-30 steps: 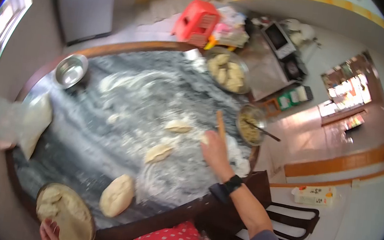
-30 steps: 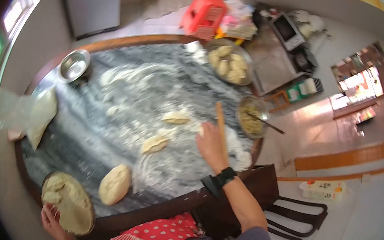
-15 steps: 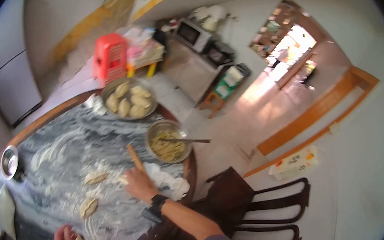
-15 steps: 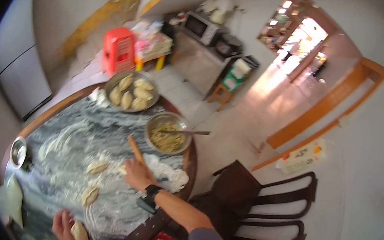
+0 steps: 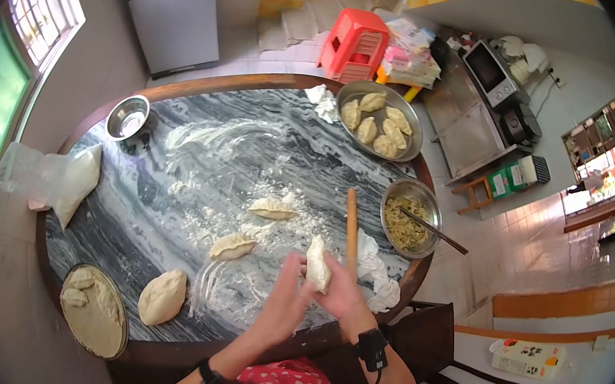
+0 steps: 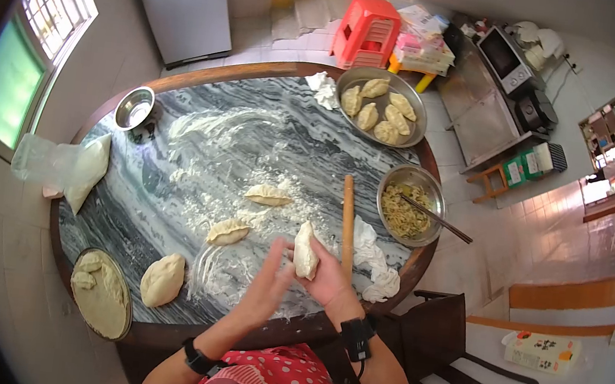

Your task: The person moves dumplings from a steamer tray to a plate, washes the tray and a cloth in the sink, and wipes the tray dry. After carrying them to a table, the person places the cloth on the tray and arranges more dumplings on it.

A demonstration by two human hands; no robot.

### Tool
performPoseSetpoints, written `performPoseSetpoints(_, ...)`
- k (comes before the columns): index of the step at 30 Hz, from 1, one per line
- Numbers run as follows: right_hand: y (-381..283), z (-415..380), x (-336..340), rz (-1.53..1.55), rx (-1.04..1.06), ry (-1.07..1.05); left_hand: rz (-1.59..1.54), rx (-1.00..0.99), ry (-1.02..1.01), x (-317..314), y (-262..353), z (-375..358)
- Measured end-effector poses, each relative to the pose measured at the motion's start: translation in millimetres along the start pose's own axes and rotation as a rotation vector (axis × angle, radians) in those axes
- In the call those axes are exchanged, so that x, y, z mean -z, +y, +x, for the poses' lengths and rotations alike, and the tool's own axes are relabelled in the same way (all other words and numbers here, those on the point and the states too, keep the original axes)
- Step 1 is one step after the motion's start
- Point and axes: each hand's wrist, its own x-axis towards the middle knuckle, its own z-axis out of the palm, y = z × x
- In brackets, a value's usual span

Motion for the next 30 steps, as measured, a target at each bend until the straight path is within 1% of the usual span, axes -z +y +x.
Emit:
performPoseSetpoints(1, 7.9, 3.1, -2.7, -0.038, -0.011, 0.167, -0.001, 0.007, 0.017, -9.7, -2.8, 1.9)
performPoseSetpoints(2, 17.3, -11.0, -28.8, -0.212, 0.148, 0.147, 0.304, -0.159, 0.102, -18.6, -10.5, 4.6)
performPoseSetpoints(3, 20.6, -14.9, -31.4, -0.215, 0.128, 0.145, 0.614, -0.32, 0.182, -22.4, -19.2, 5.6)
performPoseSetpoints(4, 20.7, -18.6, -31.1, -0.249, 0.151, 0.127, 0.497, -0.306, 0.177, -22.0, -25.5, 7.7)
performPoseSetpoints(5, 19.5, -22.7, -27.8, -0.28, 0.179, 0.109, 0.499, -0.299, 0.187, -17.0, -25.6, 9.2)
performPoseSetpoints(6, 13.4, -28.3, -12.1, -0.209, -0.006, 0.034, 0.563, -0.153, 0.061, -7.8, -25.4, 11.6)
performPoseSetpoints(7, 10.9, -34.5, -2.7, -0.212, -0.019, 0.035, 0.62, -0.004, -0.065, 2.7, -25.8, 12.8)
performPoseSetpoints(8, 9.1, -41.4, -2.5, -0.232, -0.107, 0.008, 0.583, 0.122, -0.133, 14.1, -38.3, 18.6)
performPoseSetpoints(9, 6.7, -45.0, -4.2, -0.254, -0.194, -0.022, 0.579, 0.129, -0.123, 21.7, -49.7, 18.2)
performPoseSetpoints(10, 4.7, -46.7, -6.1, -0.187, -0.167, -0.043, 0.504, 0.128, 0.013, 27.5, -59.5, 17.0)
performPoseSetpoints(11, 4.0, -44.7, -6.6, -0.187, -0.174, -0.04, 0.429, 0.127, 0.143, 29.6, -59.6, 14.2)
performPoseSetpoints(12, 2.3, -39.0, -8.1, -0.211, -0.116, 0.036, 0.446, 0.043, 0.141, 29.9, -57.2, 10.2)
performPoseSetpoints(13, 1.6, -32.9, -7.4, -0.234, -0.057, 0.108, 0.447, 0.045, 0.144, 25.1, -52.1, 7.9)
performPoseSetpoints(14, 3.8, -22.9, 2.6, -0.177, -0.095, 0.06, 0.466, -0.106, 0.072, 14.4, -41.2, 5.2)
performPoseSetpoints(15, 8.7, -16.7, 6.3, -0.176, -0.107, 0.059, 0.483, -0.253, 0.0, 5.4, -31.0, 0.6)
performPoseSetpoints(16, 14.1, -10.2, 7.3, -0.109, -0.11, 0.115, 0.485, -0.247, 0.007, -2.4, -21.7, -7.6)
performPoseSetpoints(17, 16.2, -6.6, 7.2, -0.044, -0.111, 0.174, 0.521, -0.308, 0.009, -12.4, -13.3, -18.0)
performPoseSetpoints(18, 11.7, -6.8, 0.2, -0.153, -0.055, 0.218, 0.552, -0.372, 0.011, -18.3, -8.5, -24.2)
performPoseSetpoints(19, 6.1, -5.3, 0.7, -0.153, -0.056, 0.223, 0.547, -0.369, 0.009, -15.4, -8.8, -28.1)
performPoseSetpoints(21, -5.8, -2.7, -3.4, -0.353, 0.117, 0.207, 0.187, -0.212, -0.498, 4.0, -12.3, -38.3)
performPoseSetpoints(22, -7.5, -6.4, -13.9, -0.34, 0.149, 0.221, -0.072, 0.115, -0.489, 19.1, -10.3, -38.2)
performPoseSetpoints(23, -3.6, -7.4, -19.8, -0.338, 0.151, 0.227, -0.074, 0.117, -0.495, 22.4, -13.4, -31.9)
performPoseSetpoints(25, 5.8, -6.6, -29.2, -0.784, 0.232, 0.284, -0.634, 0.359, 0.264, 22.7, -24.5, -15.0)
performPoseSetpoints(26, 16.9, -5.7, -32.8, -1.028, 0.313, 0.299, -0.64, 0.354, 0.249, 24.5, -24.2, -7.8)
performPoseSetpoints(27, 26.6, -6.4, -36.8, -1.035, 0.322, 0.307, -0.855, 0.38, 0.206, 27.3, -24.0, -2.2)
performPoseSetpoints(28, 36.4, -8.1, -41.5, -1.417, 0.556, 0.171, -1.069, 0.408, 0.163, 29.3, -24.9, 0.8)
performPoseSetpoints(29, 41.5, -10.5, -45.6, -1.786, 0.792, 0.01, -1.072, 0.407, 0.159, 29.1, -30.3, 1.6)
performPoseSetpoints(30, 41.8, -13.8, -50.2, -1.787, 0.793, 0.011, -1.096, 0.366, 0.179, 28.5, -38.3, 1.5)
